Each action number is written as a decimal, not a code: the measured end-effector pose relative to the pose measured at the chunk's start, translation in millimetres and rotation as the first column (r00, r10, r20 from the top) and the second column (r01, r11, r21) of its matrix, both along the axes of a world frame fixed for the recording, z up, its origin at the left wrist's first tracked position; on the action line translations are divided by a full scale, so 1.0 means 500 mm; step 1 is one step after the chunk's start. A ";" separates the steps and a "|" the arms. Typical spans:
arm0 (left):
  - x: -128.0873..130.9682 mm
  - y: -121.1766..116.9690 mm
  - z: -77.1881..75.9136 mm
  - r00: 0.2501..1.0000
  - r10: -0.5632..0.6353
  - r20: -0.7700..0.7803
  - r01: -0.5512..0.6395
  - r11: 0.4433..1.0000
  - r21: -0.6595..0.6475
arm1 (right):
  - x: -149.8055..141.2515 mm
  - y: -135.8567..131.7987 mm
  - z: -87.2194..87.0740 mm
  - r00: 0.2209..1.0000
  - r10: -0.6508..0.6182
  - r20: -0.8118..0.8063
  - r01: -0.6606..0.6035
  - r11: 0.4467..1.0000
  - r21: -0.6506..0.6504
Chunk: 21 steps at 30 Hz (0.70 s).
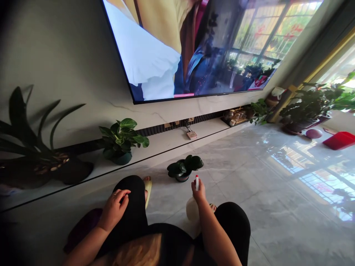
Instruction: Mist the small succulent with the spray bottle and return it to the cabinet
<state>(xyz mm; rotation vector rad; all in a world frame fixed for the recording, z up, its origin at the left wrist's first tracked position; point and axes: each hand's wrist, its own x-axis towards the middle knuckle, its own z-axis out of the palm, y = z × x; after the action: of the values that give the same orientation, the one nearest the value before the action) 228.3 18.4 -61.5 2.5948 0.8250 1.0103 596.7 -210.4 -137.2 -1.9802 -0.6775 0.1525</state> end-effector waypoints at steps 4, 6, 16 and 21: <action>-0.001 -0.001 0.004 1.000 0.004 -0.006 -0.004 1.000 -0.005 | -0.006 0.005 -0.009 1.000 -0.003 -0.030 0.003 1.000 0.009; 0.001 -0.001 0.005 1.000 0.001 -0.022 -0.002 1.000 -0.019 | -0.008 0.007 -0.007 0.999 0.027 -0.036 -0.026 1.000 0.014; -0.033 -0.040 -0.029 0.988 0.130 -0.087 -0.150 0.943 -0.297 | -0.028 -0.034 0.027 0.976 0.187 -0.110 -0.194 0.979 -0.057; -0.178 -0.042 -0.138 0.904 0.282 -0.323 -0.410 0.787 -0.461 | -0.045 -0.045 0.023 0.990 0.137 -0.032 -0.141 0.975 -0.174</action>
<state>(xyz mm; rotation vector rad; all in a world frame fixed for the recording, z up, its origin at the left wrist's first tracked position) 139.3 -2.4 -130.6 2.1456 1.4554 0.4466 574.5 -232.9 -125.5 -2.0964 -0.8136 0.3268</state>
